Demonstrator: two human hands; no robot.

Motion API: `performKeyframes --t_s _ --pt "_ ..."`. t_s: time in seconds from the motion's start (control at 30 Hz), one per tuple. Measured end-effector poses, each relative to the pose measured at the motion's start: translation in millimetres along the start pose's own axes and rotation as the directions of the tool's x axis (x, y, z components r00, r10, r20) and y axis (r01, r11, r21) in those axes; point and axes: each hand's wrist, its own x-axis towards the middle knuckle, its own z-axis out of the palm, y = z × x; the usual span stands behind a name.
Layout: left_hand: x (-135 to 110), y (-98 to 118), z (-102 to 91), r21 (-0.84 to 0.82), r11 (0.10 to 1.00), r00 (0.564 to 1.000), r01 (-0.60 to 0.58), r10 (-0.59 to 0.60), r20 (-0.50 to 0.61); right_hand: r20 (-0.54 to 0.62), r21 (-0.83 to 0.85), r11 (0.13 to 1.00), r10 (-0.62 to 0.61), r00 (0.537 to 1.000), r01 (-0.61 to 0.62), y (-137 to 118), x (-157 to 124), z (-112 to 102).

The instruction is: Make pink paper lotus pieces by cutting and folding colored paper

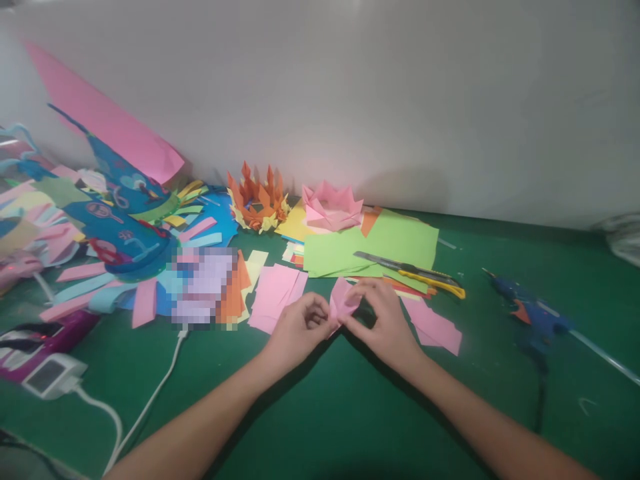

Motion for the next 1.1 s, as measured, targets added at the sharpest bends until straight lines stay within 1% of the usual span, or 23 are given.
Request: performKeyframes --t_s 0.07,0.1,0.13,0.17,0.23,0.27,0.33,0.43,0.57,0.77,0.93,1.1 --pt "1 2 1.5 -0.124 0.992 0.998 0.007 -0.013 -0.055 -0.082 0.097 0.991 0.104 0.991 -0.095 4 1 0" --pt "2 3 2.2 -0.176 0.984 0.996 0.004 -0.019 -0.082 -0.074 0.165 0.975 0.164 0.984 -0.150 5 1 0" --pt "2 5 2.7 -0.220 0.976 0.994 0.002 -0.026 -0.106 -0.024 0.236 0.950 0.214 0.977 -0.202 5 2 0" --pt "2 6 3.3 -0.254 0.967 0.992 0.001 -0.034 -0.124 0.056 0.299 0.921 0.244 0.968 -0.249 4 2 -1" --pt "2 8 4.7 -0.295 0.955 0.991 0.005 -0.045 -0.129 0.222 0.384 0.873 0.230 0.947 -0.302 -1 2 -2" --pt "1 8 5.4 -0.305 0.952 0.992 0.011 -0.049 -0.118 0.274 0.404 0.860 0.213 0.938 -0.313 -4 1 -2" --pt "1 7 6.9 -0.306 0.952 0.994 0.027 -0.057 -0.091 0.304 0.408 0.852 0.214 0.928 -0.330 -10 0 -3" --pt "0 4 7.8 -0.280 0.959 0.994 0.049 -0.075 -0.084 0.284 0.367 0.855 0.271 0.920 -0.366 -13 -1 -3" --pt "0 2 6.0 -0.227 0.972 0.995 0.061 -0.077 -0.061 0.297 0.333 0.868 0.274 0.915 -0.368 -11 -3 -3" --pt "-1 -1 4.3 -0.192 0.980 0.998 0.056 -0.063 -0.027 0.313 0.363 0.850 0.275 0.909 -0.382 -9 -3 -1" --pt "0 -2 5.3 -0.150 0.988 0.999 0.048 -0.049 -0.003 0.296 0.357 0.863 0.257 0.920 -0.356 -10 -3 -1" --pt "-2 -1 5.1 -0.035 0.999 0.999 0.034 -0.033 0.020 0.264 0.311 0.900 0.229 0.937 -0.307 -12 -3 1"
